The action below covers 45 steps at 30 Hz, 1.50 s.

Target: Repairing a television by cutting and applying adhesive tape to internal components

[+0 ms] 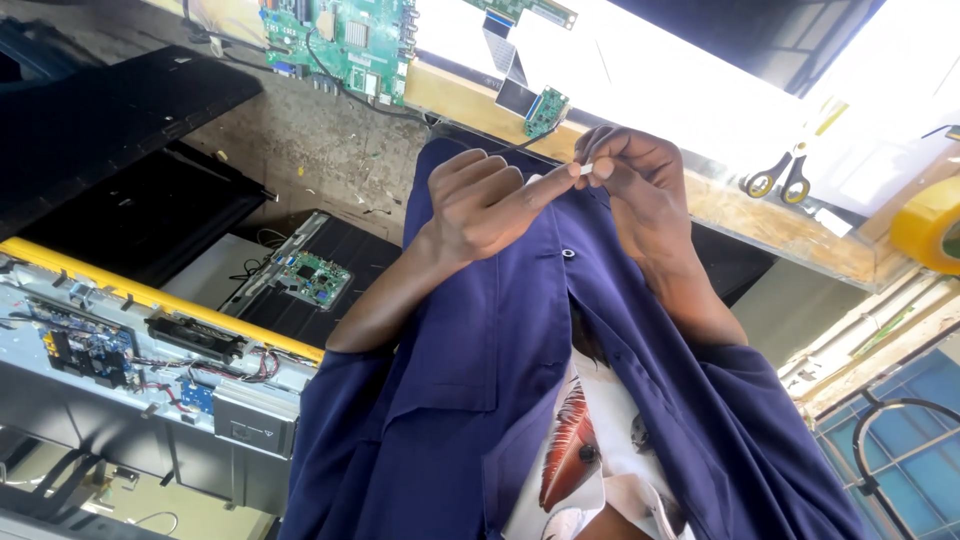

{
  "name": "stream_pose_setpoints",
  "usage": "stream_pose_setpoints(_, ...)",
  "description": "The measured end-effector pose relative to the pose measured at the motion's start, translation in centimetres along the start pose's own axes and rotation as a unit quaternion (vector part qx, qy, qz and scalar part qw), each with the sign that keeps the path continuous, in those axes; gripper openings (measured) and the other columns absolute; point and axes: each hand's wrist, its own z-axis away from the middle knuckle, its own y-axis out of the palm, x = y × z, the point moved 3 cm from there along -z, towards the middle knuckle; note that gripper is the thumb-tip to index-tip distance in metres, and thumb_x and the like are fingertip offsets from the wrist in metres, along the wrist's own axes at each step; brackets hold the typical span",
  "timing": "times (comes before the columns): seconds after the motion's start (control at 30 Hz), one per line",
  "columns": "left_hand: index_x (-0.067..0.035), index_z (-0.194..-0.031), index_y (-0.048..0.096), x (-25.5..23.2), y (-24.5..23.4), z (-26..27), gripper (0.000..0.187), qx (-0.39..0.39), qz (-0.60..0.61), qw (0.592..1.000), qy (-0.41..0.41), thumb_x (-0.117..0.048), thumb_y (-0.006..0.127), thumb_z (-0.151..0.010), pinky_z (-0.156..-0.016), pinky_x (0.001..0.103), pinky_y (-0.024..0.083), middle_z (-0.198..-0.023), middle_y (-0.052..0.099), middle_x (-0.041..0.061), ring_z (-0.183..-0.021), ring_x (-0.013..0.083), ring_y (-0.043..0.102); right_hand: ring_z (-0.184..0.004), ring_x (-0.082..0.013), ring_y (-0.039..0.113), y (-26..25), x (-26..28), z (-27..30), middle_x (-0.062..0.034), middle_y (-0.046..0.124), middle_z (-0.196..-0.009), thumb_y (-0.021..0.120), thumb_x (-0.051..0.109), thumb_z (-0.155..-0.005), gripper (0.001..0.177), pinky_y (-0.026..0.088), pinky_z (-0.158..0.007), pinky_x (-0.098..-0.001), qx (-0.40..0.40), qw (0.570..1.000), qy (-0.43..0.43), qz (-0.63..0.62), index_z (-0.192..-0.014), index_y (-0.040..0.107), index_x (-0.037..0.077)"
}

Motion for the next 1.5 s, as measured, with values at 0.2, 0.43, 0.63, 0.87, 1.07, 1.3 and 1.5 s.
stream_pose_setpoints(0.2,-0.013,-0.109,0.073,-0.1,0.7,-0.1,0.029,-0.010,-0.069,0.996,0.061,0.001,0.055,-0.091,-0.047,0.022,0.040,-0.057,0.035,-0.001,-0.046,0.0110,0.041,-0.071,-0.0218,0.056,-0.1,-0.2,0.0,-0.0130,0.049,-0.066,0.069,0.014,-0.089,0.028,0.051,-0.069,-0.0320,0.015,1.000,-0.004,0.007,-0.076,0.055,-0.007)
stream_pose_setpoints(0.43,-0.010,-0.096,0.070,0.8,1.6,-0.3,0.012,-0.014,0.035,0.998,-0.043,-0.004,0.063,-0.089,-0.049,0.022,0.049,-0.059,0.051,-0.001,-0.047,0.0143,0.056,-0.085,-0.0222,0.058,-0.8,0.6,-0.1,-0.0157,0.058,-0.081,0.071,0.022,-0.095,0.032,0.047,-0.078,-0.0336,-0.003,0.971,-0.087,0.222,-0.093,0.065,-0.009)
stream_pose_setpoints(0.63,-0.010,-0.092,0.066,1.6,1.6,0.6,0.007,-0.018,0.113,0.984,-0.133,-0.006,0.066,-0.087,-0.051,0.026,0.053,-0.060,0.059,0.002,-0.054,0.0231,0.065,-0.088,-0.0283,0.054,-0.2,0.4,-0.3,-0.0159,0.059,-0.081,0.075,0.033,-0.090,0.047,0.043,-0.084,-0.0407,0.027,0.940,-0.200,0.275,-0.103,0.065,-0.011)
stream_pose_setpoints(0.87,-0.008,-0.093,0.065,2.5,1.3,0.4,0.006,0.034,0.129,0.979,-0.156,-0.005,0.065,-0.088,-0.054,0.028,0.054,-0.062,0.063,0.005,-0.056,0.0243,0.067,-0.084,-0.0299,0.056,0.5,0.2,-1.1,-0.0126,0.062,-0.075,0.084,0.011,-0.087,0.021,0.044,-0.083,-0.0400,-0.001,0.911,-0.249,0.329,-0.081,0.070,-0.003)
stream_pose_setpoints(1.07,-0.007,-0.095,0.064,5.8,1.7,-0.1,0.008,0.100,0.165,0.965,-0.179,-0.003,0.063,-0.088,-0.053,0.027,0.054,-0.052,0.051,0.004,-0.050,0.0212,0.063,-0.086,-0.0319,0.057,0.7,-0.8,-3.1,-0.0136,0.061,-0.078,0.085,0.014,-0.084,0.028,0.045,-0.085,-0.0436,-0.024,0.922,-0.224,0.315,-0.093,0.069,-0.007)
stream_pose_setpoints(1.3,-0.013,-0.103,0.065,15.6,3.8,-0.4,0.012,0.220,0.223,0.925,-0.214,-0.008,0.063,-0.092,-0.053,0.031,0.053,-0.050,0.047,0.003,-0.051,0.0239,0.063,-0.078,-0.0339,0.058,-0.8,-6.0,-7.6,-0.0155,0.058,-0.071,0.081,0.012,-0.089,0.025,0.047,-0.079,-0.0422,-0.119,0.926,-0.154,0.324,-0.077,0.067,-0.006)
stream_pose_setpoints(1.5,-0.022,-0.114,0.055,27.2,9.6,-0.8,0.017,0.395,-0.061,0.904,0.151,-0.024,0.068,-0.103,-0.042,0.022,0.035,-0.064,0.045,-0.009,-0.047,0.0056,0.039,-0.080,-0.0225,0.055,-3.5,-10.7,-11.1,-0.0161,0.062,-0.086,0.067,-0.004,-0.105,0.010,0.043,-0.072,-0.0322,-0.228,0.886,-0.017,0.404,-0.097,0.066,-0.008)
